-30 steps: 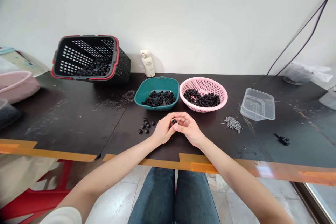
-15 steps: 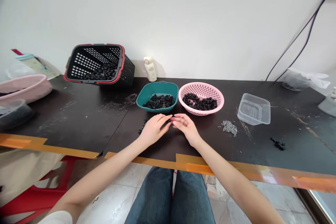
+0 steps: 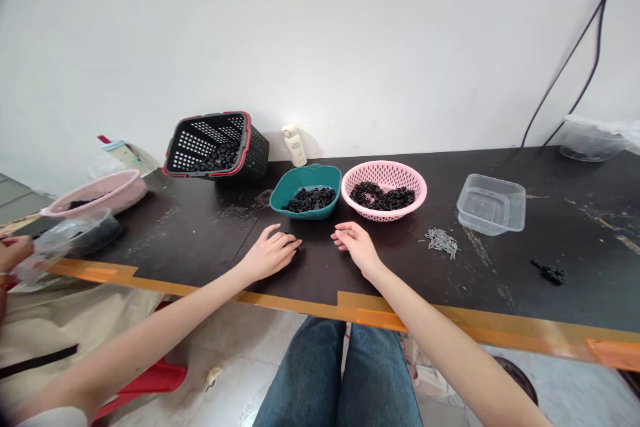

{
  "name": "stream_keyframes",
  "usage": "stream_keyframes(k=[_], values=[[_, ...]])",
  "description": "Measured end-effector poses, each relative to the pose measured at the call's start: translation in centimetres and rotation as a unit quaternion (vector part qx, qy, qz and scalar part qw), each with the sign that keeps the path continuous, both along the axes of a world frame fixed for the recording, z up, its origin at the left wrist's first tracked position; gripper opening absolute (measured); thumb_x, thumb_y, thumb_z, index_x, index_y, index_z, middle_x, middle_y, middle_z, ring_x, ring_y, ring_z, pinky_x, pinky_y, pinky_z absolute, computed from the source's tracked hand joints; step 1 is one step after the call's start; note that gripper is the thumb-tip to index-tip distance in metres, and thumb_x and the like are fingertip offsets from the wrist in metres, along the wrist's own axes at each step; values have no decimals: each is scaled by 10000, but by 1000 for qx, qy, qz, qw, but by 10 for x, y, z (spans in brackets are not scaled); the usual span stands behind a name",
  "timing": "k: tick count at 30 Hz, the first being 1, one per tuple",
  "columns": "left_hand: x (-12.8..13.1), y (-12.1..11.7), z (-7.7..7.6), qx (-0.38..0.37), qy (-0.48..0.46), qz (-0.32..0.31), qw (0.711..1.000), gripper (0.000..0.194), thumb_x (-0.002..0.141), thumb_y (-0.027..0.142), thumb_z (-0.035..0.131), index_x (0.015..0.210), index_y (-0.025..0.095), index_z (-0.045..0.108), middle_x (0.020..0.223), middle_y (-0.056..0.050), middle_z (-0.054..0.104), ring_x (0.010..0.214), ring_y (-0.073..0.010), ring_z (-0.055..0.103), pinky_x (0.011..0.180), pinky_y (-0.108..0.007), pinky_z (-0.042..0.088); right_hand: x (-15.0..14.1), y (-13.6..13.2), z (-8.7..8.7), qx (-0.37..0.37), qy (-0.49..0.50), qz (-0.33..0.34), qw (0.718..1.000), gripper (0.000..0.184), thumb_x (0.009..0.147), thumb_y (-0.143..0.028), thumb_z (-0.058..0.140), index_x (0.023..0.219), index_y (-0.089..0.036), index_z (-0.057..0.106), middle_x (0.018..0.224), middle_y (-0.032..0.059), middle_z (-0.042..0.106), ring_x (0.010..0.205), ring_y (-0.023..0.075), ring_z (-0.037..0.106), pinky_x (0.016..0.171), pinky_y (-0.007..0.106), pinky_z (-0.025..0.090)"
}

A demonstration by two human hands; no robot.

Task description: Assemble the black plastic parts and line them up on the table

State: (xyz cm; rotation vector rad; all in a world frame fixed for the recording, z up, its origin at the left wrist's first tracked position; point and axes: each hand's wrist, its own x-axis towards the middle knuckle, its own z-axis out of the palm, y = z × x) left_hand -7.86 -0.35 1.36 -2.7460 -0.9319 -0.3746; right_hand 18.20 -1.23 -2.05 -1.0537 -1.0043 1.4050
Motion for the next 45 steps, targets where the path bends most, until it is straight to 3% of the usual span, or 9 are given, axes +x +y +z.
stream_keyframes(k=[4, 8, 15, 24, 28, 31, 35, 38, 45], values=[[4, 39, 34, 5, -25, 25, 999, 302, 856, 244, 468, 1103, 215, 639, 1079, -91, 641, 990, -213, 580, 977, -414, 390, -3, 1, -1, 4, -1, 5, 1000, 292, 686, -405, 697, 872, -193, 622, 805, 58, 710, 686, 153, 628, 647, 300, 473], [34, 98, 62, -118, 50, 219, 967, 324, 870, 339, 453, 1097, 192, 633, 1081, -92, 645, 1024, -218, 568, 879, -324, 428, -3, 4, -7, 25, -17, -1, 1000, 293, 678, -422, 688, 855, -198, 623, 768, 49, 702, 673, 162, 625, 628, 305, 467], [75, 147, 52, -224, 138, 262, 928, 102, 614, 218, 724, 713, 197, 710, 751, -40, 706, 707, -186, 629, 645, -236, 442, 5, 13, -14, 72, -69, -13, 995, 277, 714, -432, 643, 848, -190, 625, 764, 54, 693, 695, 172, 629, 656, 315, 471], [74, 113, 75, -115, 31, 266, 957, 299, 922, 344, 374, 967, 172, 615, 994, -90, 651, 910, -203, 593, 778, -280, 428, 7, 6, -3, 151, -206, -11, 967, 176, 775, -325, 574, 903, -221, 636, 799, 16, 688, 725, 164, 622, 732, 327, 478], [95, 59, 75, -71, -141, 111, 981, 389, 970, 376, 234, 845, 170, 539, 774, -33, 570, 717, -150, 525, 691, -261, 397, 32, 0, 21, 183, -300, 57, 934, 115, 757, -300, 607, 825, -230, 668, 726, 9, 678, 661, 166, 608, 655, 307, 461], [115, 20, 53, -161, -140, -27, 977, 373, 939, 430, 346, 714, 175, 497, 680, 5, 494, 629, -124, 464, 615, -241, 367, 78, -7, 37, 176, -384, 110, 899, 99, 727, -314, 650, 777, -235, 681, 722, 13, 691, 656, 180, 618, 622, 299, 445], [138, 3, 5, -345, -195, -95, 913, 292, 917, 423, 415, 833, 171, 537, 760, 3, 543, 656, -116, 498, 633, -243, 403, 152, -9, 37, 77, -539, 28, 838, 98, 691, -273, 665, 781, -240, 685, 760, 13, 699, 686, 189, 624, 655, 298, 434], [147, 15, -25, -475, -312, -77, 819, 296, 878, 423, 496, 990, 157, 562, 881, -29, 603, 645, -99, 529, 673, -260, 452, 187, -3, 26, 37, -606, 3, 794, 151, 691, -244, 651, 836, -213, 683, 847, 44, 694, 751, 199, 622, 679, 294, 433], [141, 36, -45, -613, -504, -52, 606, 412, 827, 445, 596, 1080, 122, 619, 985, -94, 645, 696, -80, 548, 769, -262, 461, 178, 12, 23, 22, -624, 74, 777, 67, 701, -171, 603, 665, -179, 659, 740, 61, 658, 651, 171, 582, 648, 281, 421]])
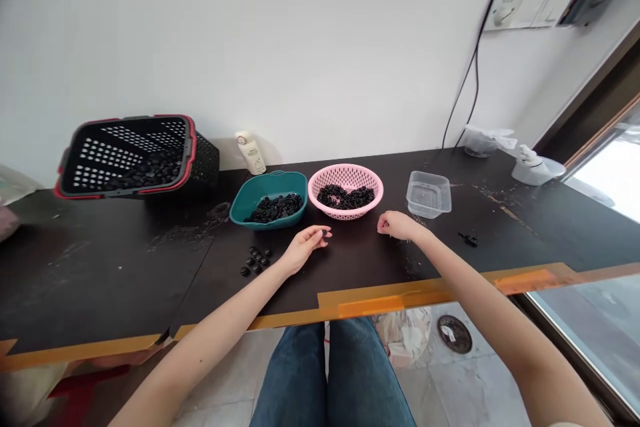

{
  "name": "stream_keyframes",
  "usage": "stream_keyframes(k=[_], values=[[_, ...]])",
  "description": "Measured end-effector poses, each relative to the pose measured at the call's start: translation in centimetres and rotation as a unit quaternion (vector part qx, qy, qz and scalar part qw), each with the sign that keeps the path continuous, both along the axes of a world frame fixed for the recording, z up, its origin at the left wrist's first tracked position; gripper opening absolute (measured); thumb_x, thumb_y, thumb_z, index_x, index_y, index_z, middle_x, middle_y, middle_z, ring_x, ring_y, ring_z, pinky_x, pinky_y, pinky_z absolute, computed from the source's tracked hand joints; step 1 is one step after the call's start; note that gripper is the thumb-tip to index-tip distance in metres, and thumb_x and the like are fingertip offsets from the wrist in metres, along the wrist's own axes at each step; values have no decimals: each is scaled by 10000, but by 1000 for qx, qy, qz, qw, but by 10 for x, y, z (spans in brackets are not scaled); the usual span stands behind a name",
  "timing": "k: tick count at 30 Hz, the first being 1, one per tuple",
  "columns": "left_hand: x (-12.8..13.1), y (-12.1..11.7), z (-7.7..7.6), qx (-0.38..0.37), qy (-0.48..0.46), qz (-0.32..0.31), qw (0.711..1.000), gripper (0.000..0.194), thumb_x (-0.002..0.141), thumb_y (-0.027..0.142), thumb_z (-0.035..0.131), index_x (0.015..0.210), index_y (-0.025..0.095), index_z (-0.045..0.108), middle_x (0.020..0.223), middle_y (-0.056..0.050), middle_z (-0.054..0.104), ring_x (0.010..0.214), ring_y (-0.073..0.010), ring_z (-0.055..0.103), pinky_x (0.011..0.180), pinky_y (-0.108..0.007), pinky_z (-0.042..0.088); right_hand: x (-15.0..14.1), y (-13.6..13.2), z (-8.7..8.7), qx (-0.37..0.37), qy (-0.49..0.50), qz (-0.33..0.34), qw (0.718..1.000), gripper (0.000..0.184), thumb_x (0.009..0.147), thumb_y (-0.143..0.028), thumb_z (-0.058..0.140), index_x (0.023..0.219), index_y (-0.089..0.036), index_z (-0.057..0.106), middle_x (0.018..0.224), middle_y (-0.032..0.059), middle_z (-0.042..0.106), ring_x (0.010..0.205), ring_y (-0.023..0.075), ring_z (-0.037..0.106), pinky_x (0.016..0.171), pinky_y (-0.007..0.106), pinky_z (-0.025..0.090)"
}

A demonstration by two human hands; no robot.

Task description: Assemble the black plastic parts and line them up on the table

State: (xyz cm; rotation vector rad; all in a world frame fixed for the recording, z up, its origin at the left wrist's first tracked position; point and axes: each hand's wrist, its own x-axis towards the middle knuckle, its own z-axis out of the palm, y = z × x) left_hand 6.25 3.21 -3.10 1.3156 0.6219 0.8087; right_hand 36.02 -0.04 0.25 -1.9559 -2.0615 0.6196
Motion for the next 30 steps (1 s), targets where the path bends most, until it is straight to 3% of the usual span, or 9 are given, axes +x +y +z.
stream_keyframes(k=[2, 4, 6, 8, 11, 14, 20, 25, 30], values=[[-1, 0, 0, -24, -24, 1, 999, 421, 826, 475, 589, 1027, 110, 649, 866, -70, 641, 655, -74, 527, 709, -233, 445, -16, -5, 10, -9, 37, 22, 999, 71, 724, -215, 606, 687, -178, 654, 733, 49, 655, 646, 163, 573, 645, 280, 425], [-1, -1, 1, -35, -36, -4, 999, 422, 824, 489, 588, 966, 100, 674, 767, -47, 616, 635, -73, 513, 662, -212, 423, -39, -12, 22, -22, 153, 70, 986, 143, 768, -316, 600, 782, -184, 652, 749, 29, 653, 676, 161, 577, 650, 281, 439], [0, -1, 2, -52, -51, -11, 997, 394, 819, 467, 608, 952, 105, 686, 744, -35, 604, 644, -68, 516, 677, -208, 424, -68, -16, 33, 12, 292, 80, 953, 200, 787, -375, 605, 847, -187, 640, 790, 24, 649, 712, 155, 584, 671, 283, 457], [-2, -2, 4, -95, -79, -22, 992, 352, 798, 422, 654, 983, 124, 686, 786, -31, 614, 669, -62, 531, 749, -227, 443, -97, -12, 38, 86, 411, 49, 906, 256, 797, -384, 617, 980, -206, 629, 880, 35, 657, 796, 162, 602, 697, 287, 476], [-6, -2, 7, -170, -131, -30, 976, 337, 745, 340, 729, 1022, 154, 678, 894, -35, 638, 700, -56, 553, 848, -273, 455, -131, 5, 32, 155, 517, 12, 842, 301, 797, -382, 636, 1056, -230, 635, 919, 40, 669, 876, 174, 624, 781, 322, 500], [-9, -1, 8, -200, -164, -13, 966, 336, 716, 269, 759, 1025, 172, 672, 960, -28, 649, 708, -49, 573, 861, -269, 458, -148, 16, 13, 183, 553, -7, 813, 244, 782, -369, 663, 984, -233, 670, 911, 33, 689, 894, 182, 647, 837, 353, 510], [-6, 2, 3, -225, -179, -7, 958, 292, 697, 238, 774, 958, 162, 667, 964, -27, 673, 729, -73, 622, 854, -272, 464, -153, 8, -16, 217, 558, -31, 800, 180, 776, -325, 684, 932, -234, 683, 896, 42, 704, 812, 181, 665, 756, 344, 550], [-6, 3, 2, -244, -183, 0, 952, 326, 687, 240, 782, 978, 153, 663, 833, -12, 680, 726, -86, 632, 871, -283, 465, -157, 6, -20, 218, 533, -42, 816, 140, 763, -310, 699, 879, -232, 697, 868, 39, 697, 789, 177, 646, 732, 328, 544], [-6, 3, 2, -253, -184, 0, 950, 300, 680, 222, 786, 947, 153, 668, 891, -14, 678, 716, -77, 627, 871, -284, 471, -159, 4, -22, 242, 509, -53, 824, 110, 791, -300, 672, 875, -233, 695, 890, 45, 693, 777, 179, 641, 745, 345, 532]])
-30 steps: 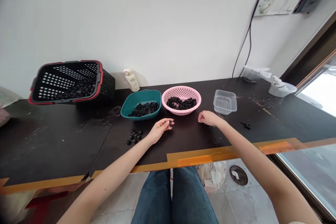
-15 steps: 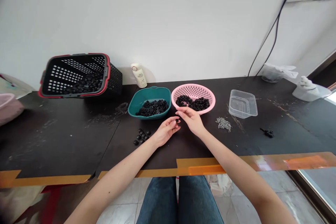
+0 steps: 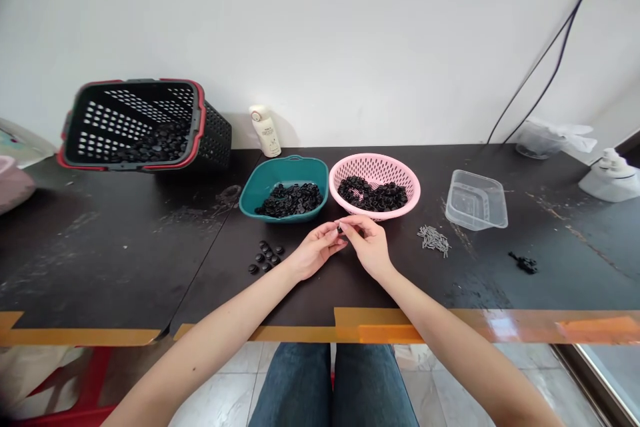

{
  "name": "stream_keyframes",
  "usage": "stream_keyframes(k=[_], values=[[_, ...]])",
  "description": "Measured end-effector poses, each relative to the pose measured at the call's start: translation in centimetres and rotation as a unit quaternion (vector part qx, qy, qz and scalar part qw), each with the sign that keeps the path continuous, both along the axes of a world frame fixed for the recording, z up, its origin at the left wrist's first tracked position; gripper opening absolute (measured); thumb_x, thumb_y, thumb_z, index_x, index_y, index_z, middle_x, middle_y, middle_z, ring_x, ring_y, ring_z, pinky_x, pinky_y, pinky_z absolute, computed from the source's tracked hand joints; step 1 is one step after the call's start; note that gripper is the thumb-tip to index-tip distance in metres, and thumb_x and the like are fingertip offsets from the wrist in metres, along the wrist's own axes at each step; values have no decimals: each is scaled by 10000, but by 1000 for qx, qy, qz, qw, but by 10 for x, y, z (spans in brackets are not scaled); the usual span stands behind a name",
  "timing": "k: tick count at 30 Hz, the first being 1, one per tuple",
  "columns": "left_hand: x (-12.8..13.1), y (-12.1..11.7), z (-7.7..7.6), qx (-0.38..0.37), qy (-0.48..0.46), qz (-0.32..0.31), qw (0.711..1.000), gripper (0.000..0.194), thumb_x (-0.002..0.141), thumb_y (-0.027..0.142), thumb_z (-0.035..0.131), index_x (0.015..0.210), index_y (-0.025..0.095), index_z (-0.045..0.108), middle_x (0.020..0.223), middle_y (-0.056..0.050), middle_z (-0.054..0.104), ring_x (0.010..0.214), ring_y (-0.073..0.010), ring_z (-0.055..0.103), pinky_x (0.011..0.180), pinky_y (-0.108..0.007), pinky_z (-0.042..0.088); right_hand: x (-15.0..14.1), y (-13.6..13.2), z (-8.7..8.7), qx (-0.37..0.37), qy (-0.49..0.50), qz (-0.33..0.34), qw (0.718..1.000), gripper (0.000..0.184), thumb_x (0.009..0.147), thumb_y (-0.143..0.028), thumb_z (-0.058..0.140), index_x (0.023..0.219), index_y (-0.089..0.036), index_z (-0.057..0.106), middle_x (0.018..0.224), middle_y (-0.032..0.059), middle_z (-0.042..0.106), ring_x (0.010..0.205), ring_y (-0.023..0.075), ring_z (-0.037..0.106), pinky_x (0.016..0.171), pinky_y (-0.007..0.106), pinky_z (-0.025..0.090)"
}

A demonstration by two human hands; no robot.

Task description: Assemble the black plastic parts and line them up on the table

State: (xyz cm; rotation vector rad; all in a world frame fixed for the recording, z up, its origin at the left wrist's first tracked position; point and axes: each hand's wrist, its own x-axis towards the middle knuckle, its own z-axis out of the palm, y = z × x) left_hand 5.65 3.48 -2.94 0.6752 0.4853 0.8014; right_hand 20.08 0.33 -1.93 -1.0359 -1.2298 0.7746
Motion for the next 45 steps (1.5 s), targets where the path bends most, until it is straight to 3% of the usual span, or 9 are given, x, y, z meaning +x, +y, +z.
stream_keyframes(k=[25, 38, 45], values=[[0, -1, 1, 0, -4, 0, 1000, 246, 702, 235, 770, 918, 148, 688, 839, -7, 675, 677, -59, 599, 890, -290, 452, 1, -8, 10, 60, -141, -47, 987, 117, 844, -273, 592, 909, -249, 686, 924, 47, 691, 800, 197, 640, 778, 379, 523], [0, -1, 2, 1, -9, -7, 1000, 228, 705, 240, 767, 899, 150, 687, 816, 4, 668, 663, -52, 588, 888, -291, 447, 0, -10, 9, 70, -134, -47, 987, 120, 845, -249, 590, 915, -256, 688, 933, 44, 688, 804, 198, 646, 775, 379, 530], [0, -1, 1, 7, 1, -7, 1000, 263, 716, 249, 759, 951, 152, 690, 907, -26, 679, 672, -51, 585, 892, -292, 452, 0, -8, 5, 42, -125, -56, 990, 115, 844, -289, 594, 909, -247, 678, 942, 49, 688, 765, 195, 649, 751, 377, 536]])
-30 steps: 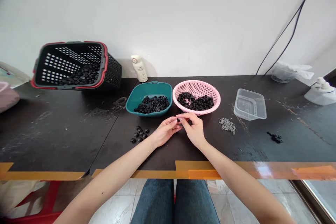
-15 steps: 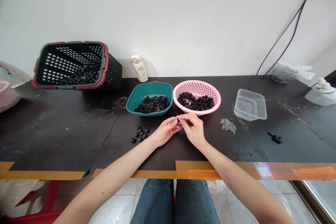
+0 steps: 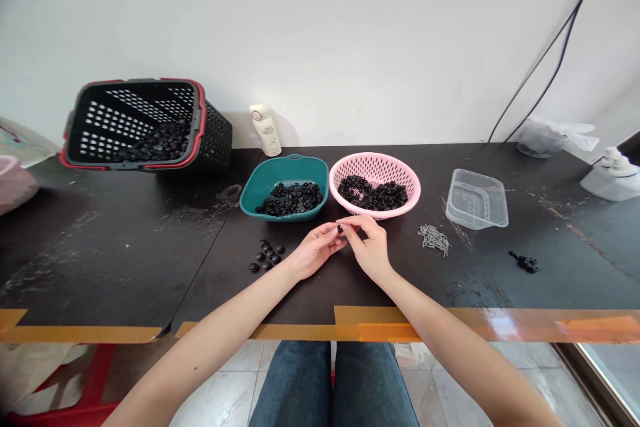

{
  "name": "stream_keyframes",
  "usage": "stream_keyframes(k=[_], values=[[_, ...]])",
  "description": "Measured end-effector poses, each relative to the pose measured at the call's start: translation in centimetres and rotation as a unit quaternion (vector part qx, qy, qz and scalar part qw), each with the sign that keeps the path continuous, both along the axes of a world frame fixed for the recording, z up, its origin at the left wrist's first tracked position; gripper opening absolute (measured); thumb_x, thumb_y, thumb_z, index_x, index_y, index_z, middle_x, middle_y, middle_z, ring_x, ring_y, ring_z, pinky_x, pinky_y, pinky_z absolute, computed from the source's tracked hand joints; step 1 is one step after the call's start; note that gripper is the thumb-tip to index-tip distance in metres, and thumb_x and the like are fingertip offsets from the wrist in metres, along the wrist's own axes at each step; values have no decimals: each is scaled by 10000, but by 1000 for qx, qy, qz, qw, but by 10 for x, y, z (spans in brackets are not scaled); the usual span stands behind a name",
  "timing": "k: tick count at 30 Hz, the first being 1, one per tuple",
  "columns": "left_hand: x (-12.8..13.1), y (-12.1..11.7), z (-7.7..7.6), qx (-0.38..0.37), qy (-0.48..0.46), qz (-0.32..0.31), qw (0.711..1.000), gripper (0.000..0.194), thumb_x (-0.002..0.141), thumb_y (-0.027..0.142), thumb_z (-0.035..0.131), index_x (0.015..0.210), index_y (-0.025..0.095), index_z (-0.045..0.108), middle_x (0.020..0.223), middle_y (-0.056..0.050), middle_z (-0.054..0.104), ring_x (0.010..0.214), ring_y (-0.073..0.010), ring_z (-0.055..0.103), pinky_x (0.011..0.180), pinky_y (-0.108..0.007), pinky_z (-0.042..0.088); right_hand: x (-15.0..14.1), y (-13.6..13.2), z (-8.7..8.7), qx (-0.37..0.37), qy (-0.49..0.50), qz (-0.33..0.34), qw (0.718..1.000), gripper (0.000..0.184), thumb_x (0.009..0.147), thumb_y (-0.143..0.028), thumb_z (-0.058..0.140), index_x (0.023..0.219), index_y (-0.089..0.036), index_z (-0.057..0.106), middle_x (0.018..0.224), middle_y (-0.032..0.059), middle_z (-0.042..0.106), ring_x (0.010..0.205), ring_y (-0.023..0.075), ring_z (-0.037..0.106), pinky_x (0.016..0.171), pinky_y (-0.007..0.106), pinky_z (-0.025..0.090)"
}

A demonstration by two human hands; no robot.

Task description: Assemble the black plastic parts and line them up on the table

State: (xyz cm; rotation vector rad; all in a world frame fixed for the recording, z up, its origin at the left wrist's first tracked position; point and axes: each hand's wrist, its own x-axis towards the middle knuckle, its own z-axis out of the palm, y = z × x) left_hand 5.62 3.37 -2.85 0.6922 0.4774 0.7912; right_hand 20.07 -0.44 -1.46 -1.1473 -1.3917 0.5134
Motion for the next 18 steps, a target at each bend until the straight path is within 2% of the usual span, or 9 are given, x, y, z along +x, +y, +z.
stream_keyframes(k=[3, 7, 13, 18], values=[[0, 0, 0, 1, -2, 1, 1000, 261, 718, 246, 758, 951, 149, 691, 905, -29, 680, 673, -50, 581, 894, -288, 455, 1, 0, 2, 7, -15, -5, 1000, 112, 841, -289, 595, 904, -248, 679, 918, 46, 689, 756, 193, 641, 743, 370, 529], [0, 0, 2, -10, -8, -3, 1000, 234, 715, 247, 760, 916, 144, 695, 876, -22, 683, 660, -43, 578, 897, -262, 450, 1, 0, 6, 42, -87, -15, 995, 133, 845, -285, 583, 915, -265, 694, 859, 39, 694, 790, 206, 627, 748, 371, 520], [-1, 1, 3, -16, -4, 2, 1000, 241, 728, 241, 747, 941, 139, 699, 841, -29, 688, 657, -52, 583, 902, -266, 449, 2, 1, 9, 59, -136, -20, 989, 222, 857, -273, 572, 1052, -286, 677, 955, 45, 709, 887, 225, 623, 796, 396, 510], [-1, 1, 1, -13, -7, 2, 1000, 220, 725, 243, 750, 907, 128, 703, 796, -20, 675, 666, -54, 578, 908, -266, 444, 7, 5, 14, 25, -126, 29, 991, 148, 847, -284, 575, 921, -254, 700, 966, 49, 707, 863, 217, 627, 655, 335, 495]])
